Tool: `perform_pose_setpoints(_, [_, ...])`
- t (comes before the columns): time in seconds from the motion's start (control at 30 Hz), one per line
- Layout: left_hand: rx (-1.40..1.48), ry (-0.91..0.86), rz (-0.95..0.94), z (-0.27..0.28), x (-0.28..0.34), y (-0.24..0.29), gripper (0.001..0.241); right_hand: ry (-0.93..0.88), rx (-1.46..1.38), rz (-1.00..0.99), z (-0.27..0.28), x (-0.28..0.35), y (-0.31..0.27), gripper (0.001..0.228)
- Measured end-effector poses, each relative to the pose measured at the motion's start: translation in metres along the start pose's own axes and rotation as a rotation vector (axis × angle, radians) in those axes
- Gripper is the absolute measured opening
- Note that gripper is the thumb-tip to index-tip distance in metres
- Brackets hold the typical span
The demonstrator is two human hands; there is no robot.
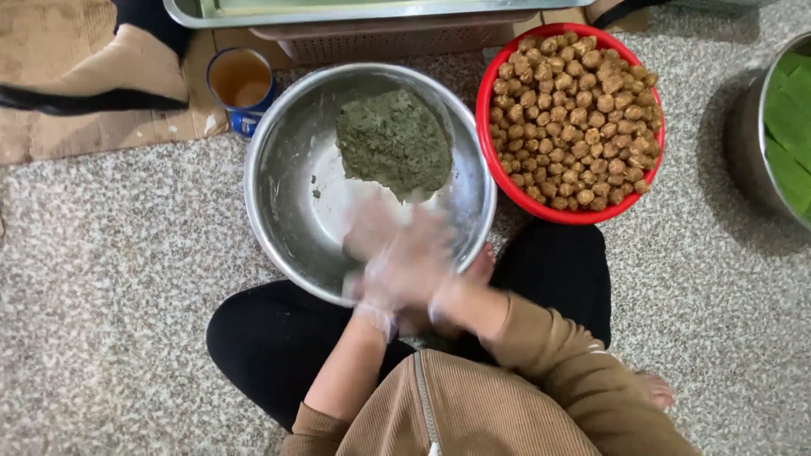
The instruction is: The person is preparing traditional cakes by wrapping a brown filling with green dough and rolling them into balls while sitting on the floor.
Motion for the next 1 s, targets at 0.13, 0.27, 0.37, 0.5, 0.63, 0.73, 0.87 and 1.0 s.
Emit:
perform_pose_setpoints(0.13, [2.348,-0.287,0.644,0.004,-0.021,-0.019,0.040,-0.193,0.063,-0.187,0.015,0.001,0.087,0.080])
perform_pose_setpoints(0.27, [2.951,-0.664,1.341,0.047,-0.037,-0.011,0.027,-0.121,-0.374,-0.102,0.027,0.019,0.101,0.080])
perform_pose_setpoints(0.37, [2.825,-0.632,1.083,0.014,-0.021,0.002,0.031,-0.200,-0.309,-0.052,0.046,0.022,0.067,0.081])
perform_pose_setpoints(0.5, [2.770,-0.612,1.143,0.010,-0.013,0.002,0.030,-0.183,-0.497,-0.083,0.041,0.021,0.067,0.062])
perform_pose_setpoints(0.63, [2.640,-0.374,0.842,0.008,-0.018,-0.002,0.031,-0.122,-0.442,-0.149,0.045,0.020,0.065,0.064])
perform_pose_setpoints(0.73, [2.665,-0.279,0.821,0.006,-0.018,-0.005,0.037,-0.036,-0.484,-0.121,0.059,0.010,0.058,0.066])
perform_pose_setpoints(0.87, [2.759,-0.254,0.937,0.009,-0.018,-0.005,0.035,0.085,-0.443,0.008,0.071,0.005,0.053,0.057])
perform_pose_setpoints(1.0, [2.705,-0.327,0.989,0.047,-0.031,-0.016,0.037,0.089,-0.488,-0.033,0.072,0.000,0.050,0.078])
Point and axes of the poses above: each hand's wrist, its own x-axis away from the middle knuckle, its own z-axis out of the back of the hand, y = z × x, the point moved 7 cm from there along -x, towards the middle knuckle, and after that the axes turned 1 degree about -y, right-handed, at the moved point
